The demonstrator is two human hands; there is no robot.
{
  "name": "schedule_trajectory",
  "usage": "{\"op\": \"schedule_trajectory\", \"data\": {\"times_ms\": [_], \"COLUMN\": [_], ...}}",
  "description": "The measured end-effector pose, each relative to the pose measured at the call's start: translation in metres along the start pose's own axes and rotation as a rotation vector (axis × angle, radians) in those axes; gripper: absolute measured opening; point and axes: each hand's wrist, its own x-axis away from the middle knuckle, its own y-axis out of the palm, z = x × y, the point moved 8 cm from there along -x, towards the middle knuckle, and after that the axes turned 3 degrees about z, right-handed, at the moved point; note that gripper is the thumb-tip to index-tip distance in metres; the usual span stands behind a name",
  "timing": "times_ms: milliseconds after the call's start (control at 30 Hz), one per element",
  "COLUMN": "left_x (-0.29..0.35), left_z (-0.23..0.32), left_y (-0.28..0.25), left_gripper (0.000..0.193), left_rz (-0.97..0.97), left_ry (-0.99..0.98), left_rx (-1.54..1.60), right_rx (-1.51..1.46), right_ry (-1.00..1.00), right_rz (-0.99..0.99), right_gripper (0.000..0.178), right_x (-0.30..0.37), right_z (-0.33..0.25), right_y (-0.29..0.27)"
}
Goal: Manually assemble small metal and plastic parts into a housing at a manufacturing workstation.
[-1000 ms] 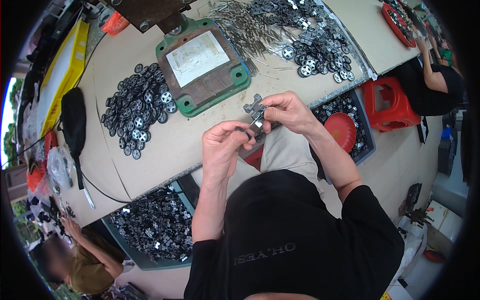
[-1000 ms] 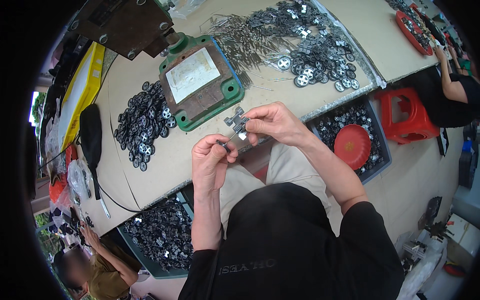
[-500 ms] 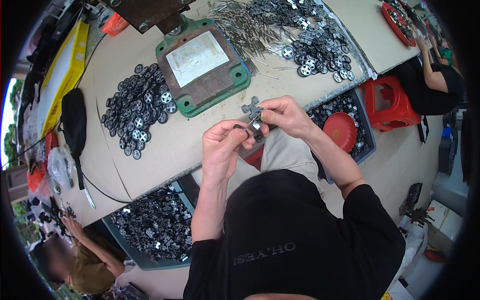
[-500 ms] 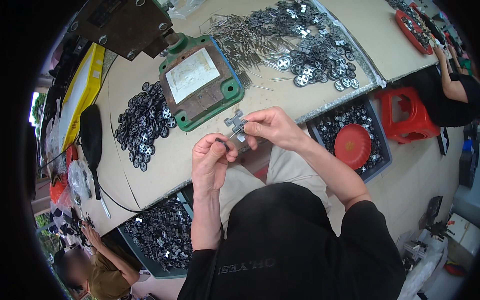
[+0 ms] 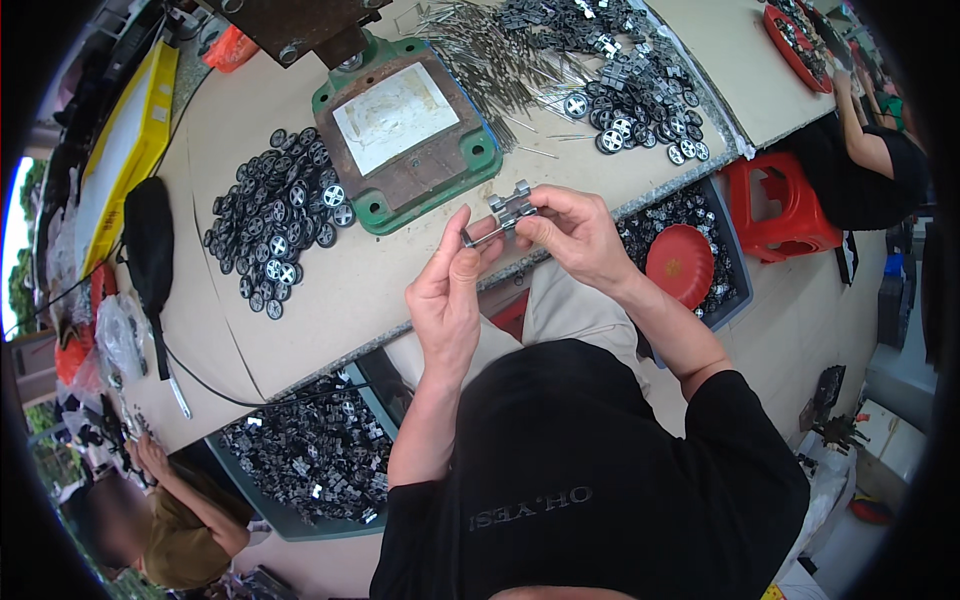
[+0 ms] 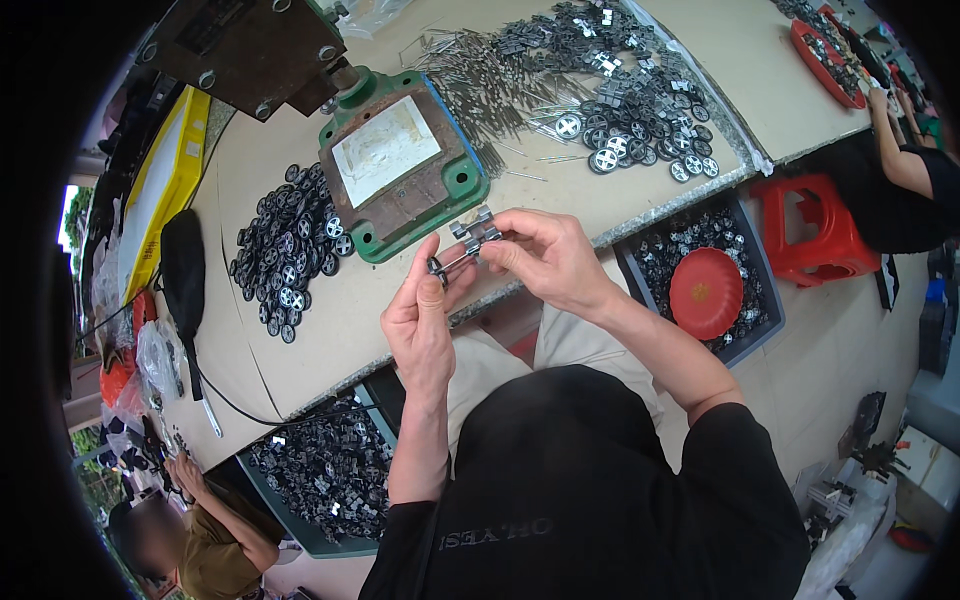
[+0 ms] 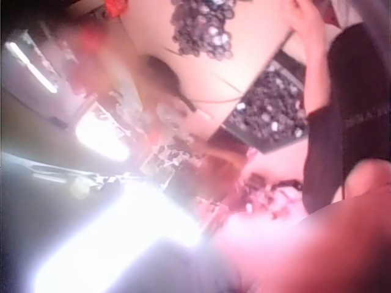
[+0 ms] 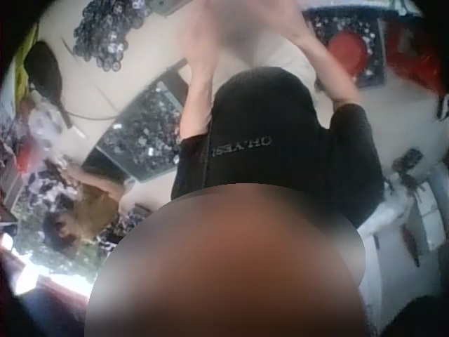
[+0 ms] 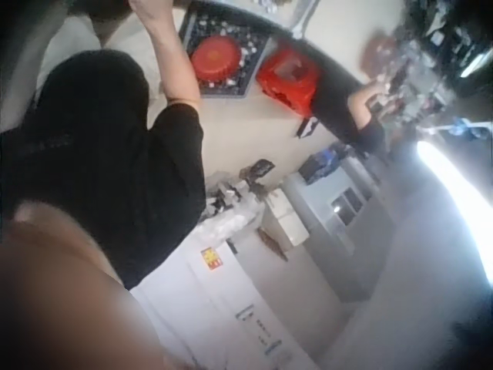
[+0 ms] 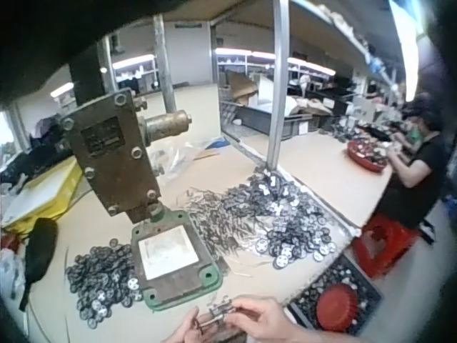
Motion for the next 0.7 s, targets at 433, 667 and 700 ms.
{"op": "schedule_trajectory", "data": {"times_ms": [433,667,700], "left_x": [-0.005,-0.006,-0.003], "left_z": [-0.009,0.021,0.029], "left_y": [0.005,-0.001,0.005], "left_gripper": [0.038,0.027,0.023], "left_rz": [-0.059,0.039,0.034], "left_ry": [-0.07,0.429,0.551], "left_rx": [0.125,-0.679,-0.78], "right_rx": [0.002,-0.042,-0.074], "right_ry": [0.08,0.12,0.134], "right_rz": [0.03,0.007,0.004], "right_gripper": [0.017,0.021,0.022], "right_x": [0.0,0.001,0.002], "right_z": [0.01,0.009,0.01], "right_y": [-0.011,-0.004,-0.004]}}
